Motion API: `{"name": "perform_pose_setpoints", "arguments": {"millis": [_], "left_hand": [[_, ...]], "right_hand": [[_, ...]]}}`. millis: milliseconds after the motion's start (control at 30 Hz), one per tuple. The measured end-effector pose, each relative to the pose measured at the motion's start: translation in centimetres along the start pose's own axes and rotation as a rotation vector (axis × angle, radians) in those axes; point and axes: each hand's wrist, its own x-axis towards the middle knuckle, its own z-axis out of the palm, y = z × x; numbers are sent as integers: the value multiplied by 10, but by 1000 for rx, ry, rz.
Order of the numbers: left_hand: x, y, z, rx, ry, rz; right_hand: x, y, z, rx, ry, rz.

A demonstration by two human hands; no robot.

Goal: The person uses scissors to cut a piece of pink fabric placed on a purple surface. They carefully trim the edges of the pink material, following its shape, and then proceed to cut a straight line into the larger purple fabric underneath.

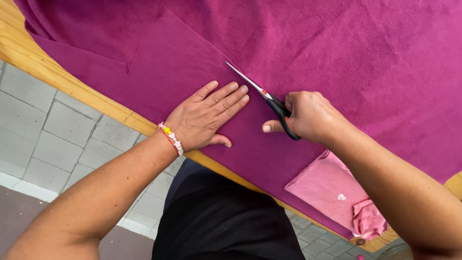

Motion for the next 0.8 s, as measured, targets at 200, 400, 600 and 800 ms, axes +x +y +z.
{"name": "perform_pose_setpoints", "arguments": {"millis": [200, 400, 600, 800], "left_hand": [[0, 0, 1, 16, -6, -2], [0, 0, -1, 16, -10, -2], [-1, 0, 0, 17, -5, -5], [0, 0, 1, 20, 3, -1]], "right_hand": [[12, 8, 8, -14, 45, -19], [17, 10, 11, 5, 32, -1], [14, -7, 3, -4, 24, -14], [14, -4, 4, -3, 48, -12]]}}
